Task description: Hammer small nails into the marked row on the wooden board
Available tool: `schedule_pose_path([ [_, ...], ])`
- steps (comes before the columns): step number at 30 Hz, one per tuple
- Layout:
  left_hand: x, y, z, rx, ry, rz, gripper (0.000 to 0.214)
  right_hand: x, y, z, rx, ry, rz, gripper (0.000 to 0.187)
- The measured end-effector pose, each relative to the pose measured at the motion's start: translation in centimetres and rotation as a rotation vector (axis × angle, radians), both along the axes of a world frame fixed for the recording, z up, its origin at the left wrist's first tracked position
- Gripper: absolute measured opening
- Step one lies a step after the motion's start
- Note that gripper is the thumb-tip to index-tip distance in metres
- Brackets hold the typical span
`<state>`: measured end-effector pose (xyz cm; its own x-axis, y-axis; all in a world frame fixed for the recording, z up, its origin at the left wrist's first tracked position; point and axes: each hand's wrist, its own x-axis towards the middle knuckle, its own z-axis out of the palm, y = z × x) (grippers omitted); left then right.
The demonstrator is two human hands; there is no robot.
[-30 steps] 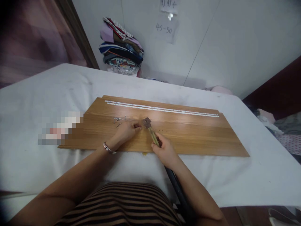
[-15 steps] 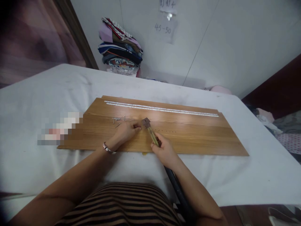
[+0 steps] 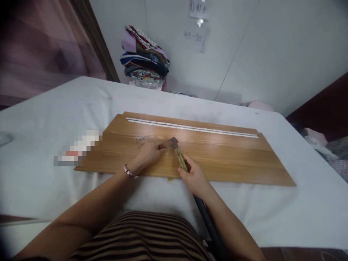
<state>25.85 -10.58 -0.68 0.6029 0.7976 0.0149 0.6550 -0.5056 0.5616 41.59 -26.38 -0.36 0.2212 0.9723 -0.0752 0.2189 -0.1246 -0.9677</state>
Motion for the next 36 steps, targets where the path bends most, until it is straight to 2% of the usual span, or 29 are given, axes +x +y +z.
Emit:
schedule_pose_path([
  [7, 0.06, -0.22, 0.48, -0.025, -0.011, 0.0, 0.016, -0.25, -0.08, 0.01, -0.018, 0.037, 0.0, 0.042],
  [15, 0.03, -0.16, -0.1, -0.004, -0.032, -0.009, 0.015, -0.42, -0.05, 0.16, -0.028, 0.029, -0.028, 0.05],
  [24, 0.0, -0.11, 0.12, -0.023, -0.019, -0.004, 0.015, -0.47, 0.01, 0.24, -0.019, 0.035, -0.035, 0.049],
  [29, -0.01, -0.16, 0.13, -0.022, -0.023, -0.007, 0.015, -0.36, 0.01, 0.23, -0.019, 0.047, -0.036, 0.043],
  [36, 0.1, -0.1, 0.03, 0.008, -0.024, -0.006, 0.014, -0.21, 0.04, 0.1, -0.031, 0.064, -0.025, 0.046],
])
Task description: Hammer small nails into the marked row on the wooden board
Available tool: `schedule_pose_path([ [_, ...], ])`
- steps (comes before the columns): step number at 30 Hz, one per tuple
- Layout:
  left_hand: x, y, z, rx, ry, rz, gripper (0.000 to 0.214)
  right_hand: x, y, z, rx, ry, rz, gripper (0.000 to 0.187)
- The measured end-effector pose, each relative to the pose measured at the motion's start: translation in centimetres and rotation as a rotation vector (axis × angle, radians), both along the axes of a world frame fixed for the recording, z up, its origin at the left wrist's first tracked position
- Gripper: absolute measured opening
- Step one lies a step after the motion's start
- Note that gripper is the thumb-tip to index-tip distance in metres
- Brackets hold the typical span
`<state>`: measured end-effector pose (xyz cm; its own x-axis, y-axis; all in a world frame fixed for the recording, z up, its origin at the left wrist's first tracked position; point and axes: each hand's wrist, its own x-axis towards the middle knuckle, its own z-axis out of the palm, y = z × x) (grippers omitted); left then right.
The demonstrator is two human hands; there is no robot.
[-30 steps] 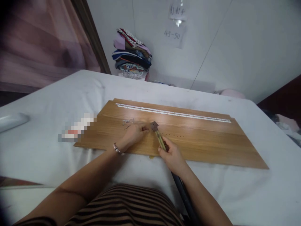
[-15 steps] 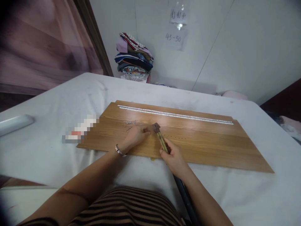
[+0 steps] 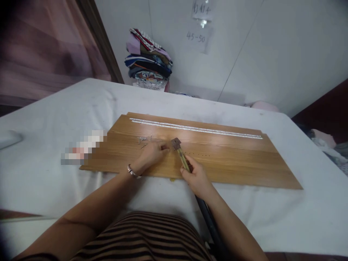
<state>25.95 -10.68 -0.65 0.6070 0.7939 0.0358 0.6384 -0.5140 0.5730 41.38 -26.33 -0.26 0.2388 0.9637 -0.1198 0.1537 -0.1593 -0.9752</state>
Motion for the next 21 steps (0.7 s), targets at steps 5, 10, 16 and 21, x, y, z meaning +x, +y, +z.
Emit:
schedule_pose_path([
  [5, 0.0, 0.1, -0.2, -0.016, 0.01, 0.003, 0.018, 0.2, -0.1, -0.3, 0.012, -0.007, 0.002, 0.042],
  [10, 0.1, 0.1, -0.1, -0.107, -0.163, -0.015, 0.019, 0.3, 0.3, -0.2, 0.001, 0.077, -0.069, 0.05],
  [16, 1.5, -1.0, 1.3, -0.519, -0.464, -0.076, 0.03, 1.1, 1.9, 1.2, 0.015, 0.156, -0.108, 0.056],
  [21, 4.0, -1.9, 3.8, -0.87, -0.706, -0.187, 0.045, 1.0, 4.4, 3.3, 0.18, 0.14, -0.091, 0.056],
])
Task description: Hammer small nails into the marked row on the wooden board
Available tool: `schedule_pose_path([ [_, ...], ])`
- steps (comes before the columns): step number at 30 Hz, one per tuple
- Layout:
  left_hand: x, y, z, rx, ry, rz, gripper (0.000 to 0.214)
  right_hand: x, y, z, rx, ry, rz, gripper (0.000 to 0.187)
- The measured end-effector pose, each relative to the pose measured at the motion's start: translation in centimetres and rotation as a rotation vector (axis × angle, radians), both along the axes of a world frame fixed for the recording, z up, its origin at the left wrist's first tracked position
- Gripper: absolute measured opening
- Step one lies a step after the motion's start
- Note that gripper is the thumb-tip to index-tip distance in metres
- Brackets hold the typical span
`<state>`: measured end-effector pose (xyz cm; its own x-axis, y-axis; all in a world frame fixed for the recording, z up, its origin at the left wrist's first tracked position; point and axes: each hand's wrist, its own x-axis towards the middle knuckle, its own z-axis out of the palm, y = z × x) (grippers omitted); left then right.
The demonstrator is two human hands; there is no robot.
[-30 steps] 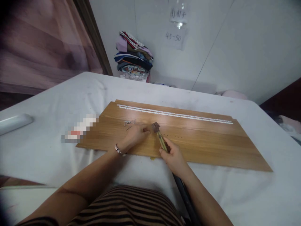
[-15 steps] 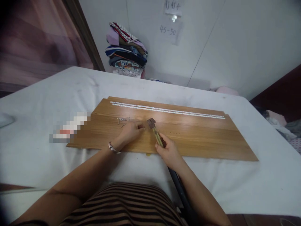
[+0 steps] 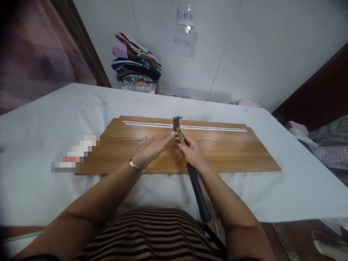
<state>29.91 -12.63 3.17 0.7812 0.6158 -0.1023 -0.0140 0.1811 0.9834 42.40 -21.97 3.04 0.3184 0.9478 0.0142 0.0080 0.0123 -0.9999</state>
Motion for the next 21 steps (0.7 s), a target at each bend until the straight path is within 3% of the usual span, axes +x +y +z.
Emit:
schedule_pose_path([
  [4, 1.7, 1.5, 2.1, -0.085, -0.026, 0.115, 0.046, -2.0, 2.6, 1.7, 0.11, -0.041, 0.034, 0.057],
  [8, 0.7, 4.5, 4.6, -0.16, -0.04, 0.292, 0.038, -4.7, 2.9, 2.8, 0.275, -0.135, 0.123, 0.064],
  [11, -2.3, 6.4, 6.5, -0.146, -0.04, 0.28, 0.037, -6.0, 0.3, 1.5, 0.315, -0.34, 0.18, 0.047],
  [13, -4.9, 7.0, 7.2, -0.157, -0.024, 0.2, 0.034, -6.5, -2.0, -0.6, 0.278, -0.378, 0.322, 0.031],
  [16, -8.5, 6.7, 6.3, -0.205, 0.001, 0.068, 0.031, -6.8, -4.5, -4.3, 0.308, -0.38, 0.457, 0.028],
  [18, -10.1, 5.6, 4.8, -0.237, 0.061, -0.029, 0.03, -6.7, -5.2, -6.0, 0.331, -0.429, 0.405, 0.028],
  [21, -10.9, 3.5, 2.1, -0.28, 0.164, -0.106, 0.038, -6.4, -5.2, -7.1, 0.372, -0.51, 0.328, 0.027],
])
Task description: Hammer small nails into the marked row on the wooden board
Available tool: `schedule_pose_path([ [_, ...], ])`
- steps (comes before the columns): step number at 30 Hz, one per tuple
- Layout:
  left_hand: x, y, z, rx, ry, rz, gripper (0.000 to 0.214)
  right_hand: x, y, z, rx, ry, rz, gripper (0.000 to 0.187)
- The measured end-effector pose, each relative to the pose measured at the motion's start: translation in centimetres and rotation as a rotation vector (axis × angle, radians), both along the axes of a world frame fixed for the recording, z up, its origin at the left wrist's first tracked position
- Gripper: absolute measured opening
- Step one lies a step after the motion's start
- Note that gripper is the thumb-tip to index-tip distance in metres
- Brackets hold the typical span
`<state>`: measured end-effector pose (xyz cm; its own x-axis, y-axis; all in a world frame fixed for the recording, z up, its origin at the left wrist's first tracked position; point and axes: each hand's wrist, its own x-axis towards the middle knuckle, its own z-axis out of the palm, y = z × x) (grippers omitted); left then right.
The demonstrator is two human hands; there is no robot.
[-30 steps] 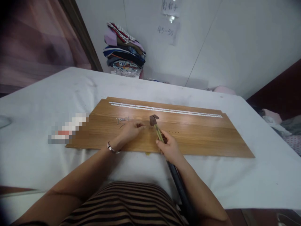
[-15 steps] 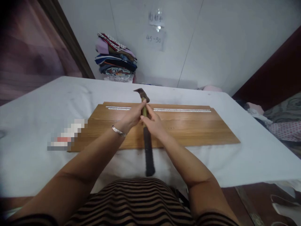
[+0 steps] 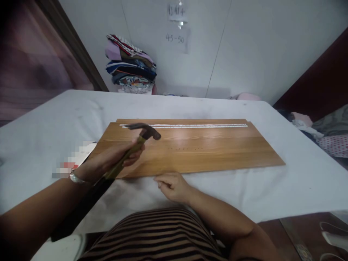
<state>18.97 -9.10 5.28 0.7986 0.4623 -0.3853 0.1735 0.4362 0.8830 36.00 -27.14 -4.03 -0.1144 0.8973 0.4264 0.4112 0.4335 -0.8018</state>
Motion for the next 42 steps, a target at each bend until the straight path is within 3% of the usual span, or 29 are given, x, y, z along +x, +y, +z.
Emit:
schedule_pose_path([
  [5, 1.3, -2.1, -2.4, 0.025, 0.087, -0.013, 0.043, 0.9, 0.5, -0.1, 0.037, -0.043, 0.028, 0.027],
  [15, 2.9, -1.7, -4.1, -0.006, 0.161, 0.014, 0.04, 2.0, 0.5, -0.2, -0.021, -0.036, 0.019, 0.027],
  [23, 2.8, -1.6, -3.5, -0.049, 0.202, 0.026, 0.04, 2.3, 0.9, 0.0, -0.006, -0.009, 0.032, 0.03],
  [42, 3.2, -1.5, -3.7, 0.039, 0.224, -0.043, 0.043, 2.5, 1.1, -0.4, 0.074, -0.012, 0.024, 0.027],
])
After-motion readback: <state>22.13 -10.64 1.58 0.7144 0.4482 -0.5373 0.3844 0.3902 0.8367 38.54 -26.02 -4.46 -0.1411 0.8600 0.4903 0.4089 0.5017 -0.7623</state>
